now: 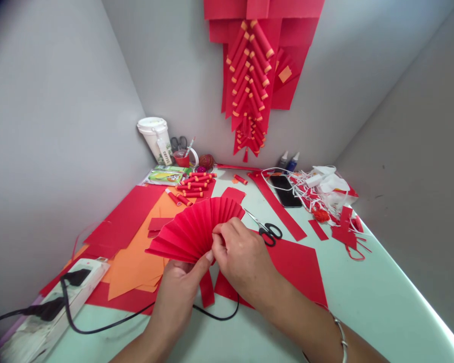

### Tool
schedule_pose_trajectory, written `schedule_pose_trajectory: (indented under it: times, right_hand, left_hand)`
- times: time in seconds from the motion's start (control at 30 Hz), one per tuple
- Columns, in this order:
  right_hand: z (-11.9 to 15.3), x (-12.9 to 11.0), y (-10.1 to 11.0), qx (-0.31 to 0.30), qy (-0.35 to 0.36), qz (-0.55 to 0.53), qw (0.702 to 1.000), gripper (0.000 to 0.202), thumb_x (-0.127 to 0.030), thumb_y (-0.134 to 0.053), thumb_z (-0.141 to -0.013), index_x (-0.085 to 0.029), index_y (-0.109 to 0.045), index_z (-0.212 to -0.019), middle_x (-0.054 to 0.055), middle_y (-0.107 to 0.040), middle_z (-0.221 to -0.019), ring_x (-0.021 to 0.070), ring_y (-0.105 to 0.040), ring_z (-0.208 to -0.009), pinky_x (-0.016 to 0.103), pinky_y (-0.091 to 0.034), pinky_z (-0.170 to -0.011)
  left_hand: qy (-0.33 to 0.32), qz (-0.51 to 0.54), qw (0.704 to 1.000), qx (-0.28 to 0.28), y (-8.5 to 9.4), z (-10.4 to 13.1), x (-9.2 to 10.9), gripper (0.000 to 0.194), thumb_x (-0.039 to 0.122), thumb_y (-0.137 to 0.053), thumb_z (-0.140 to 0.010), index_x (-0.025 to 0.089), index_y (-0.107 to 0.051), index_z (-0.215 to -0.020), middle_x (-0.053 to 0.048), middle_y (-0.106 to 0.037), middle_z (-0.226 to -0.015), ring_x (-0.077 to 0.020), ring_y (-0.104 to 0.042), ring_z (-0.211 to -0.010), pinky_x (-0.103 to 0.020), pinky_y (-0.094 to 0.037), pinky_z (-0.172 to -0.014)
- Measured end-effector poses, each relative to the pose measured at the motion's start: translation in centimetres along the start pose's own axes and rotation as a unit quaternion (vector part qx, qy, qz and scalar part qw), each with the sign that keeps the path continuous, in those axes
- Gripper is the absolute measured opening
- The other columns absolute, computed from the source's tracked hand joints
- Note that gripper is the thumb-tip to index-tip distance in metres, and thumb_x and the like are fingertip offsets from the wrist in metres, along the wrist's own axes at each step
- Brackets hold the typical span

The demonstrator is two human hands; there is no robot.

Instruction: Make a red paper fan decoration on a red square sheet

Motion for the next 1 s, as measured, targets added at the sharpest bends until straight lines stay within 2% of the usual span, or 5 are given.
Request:
schedule_pose_trajectory:
  times: [0.3,0.5,0.67,0.83,1.0]
  right_hand:
    - [-0.4,0.9,-0.6,-0.014,-0.025,-0.029,0.999,0.011,-0.012,-0.051,-0.080,-0.017,-0.059,-0.076,0.000,-0.059,-0.072,0.0127,-0.055,-0.064,0.025,-0.041,-0.059]
    - [-0.7,1.3,-0.5,-0.064,-0.091,-0.127,0.986,0.010,-0.010,-0.053,-0.075,-0.019,-0.059,-0.074,-0.003,-0.059,-0.070,0.0099,-0.054,-0.062,0.022,-0.042,-0.060]
    - [-0.9,1.4,-0.1,-0.087,-0.128,-0.173,0.973,0.011,-0.010,-0.054,-0.074,-0.020,-0.059,-0.073,-0.003,-0.059,-0.070,0.0109,-0.053,-0.062,0.023,-0.042,-0.059]
    - [-1.0,1.7,2.3,-0.026,-0.132,-0.208,0.969,0.008,-0.017,-0.053,-0.084,-0.021,-0.054,-0.077,-0.003,-0.054,-0.075,0.0113,-0.050,-0.063,0.025,-0.040,-0.058]
    - [-0.8,2.2,3.8,-0.014,-0.118,-0.224,0.967,0.025,-0.022,-0.038,-0.095,-0.021,-0.045,-0.071,-0.003,-0.049,-0.067,0.0120,-0.045,-0.061,0.028,-0.036,-0.057]
  left_hand:
    - [0.002,0.056,0.998,-0.037,-0.3,-0.3,-0.3,0.024,0.036,-0.061,-0.086,0.020,-0.075,-0.097,-0.005,-0.074,-0.098,-0.0241,-0.065,-0.092,-0.033,-0.049,-0.085]
    - [0.039,0.096,0.994,-0.026,0.1,-0.4,-0.9,0.024,0.038,-0.068,-0.079,0.017,-0.075,-0.090,-0.005,-0.075,-0.079,-0.0248,-0.068,-0.077,-0.032,-0.051,-0.074]
    - [0.047,0.190,0.980,-0.014,-0.1,-0.6,-1.0,0.026,0.032,-0.074,-0.074,0.017,-0.074,-0.095,-0.006,-0.075,-0.082,-0.0277,-0.069,-0.088,-0.033,-0.052,-0.077]
    - [0.089,0.278,0.956,-0.025,-0.6,-0.5,-0.8,0.032,0.028,-0.074,-0.076,0.016,-0.070,-0.106,-0.009,-0.074,-0.101,-0.0264,-0.067,-0.098,-0.032,-0.053,-0.079]
    - [0.117,0.307,0.944,-0.008,-0.2,-0.6,-1.1,0.026,0.028,-0.076,-0.074,0.015,-0.069,-0.097,-0.010,-0.073,-0.100,-0.0238,-0.069,-0.091,-0.032,-0.054,-0.077]
Point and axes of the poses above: each hand's wrist, its own z-axis away from the middle knuckle, its own y-axis out of the back of the hand, x = y × z, the point moved 5 cm from there along -z, towards the middle knuckle
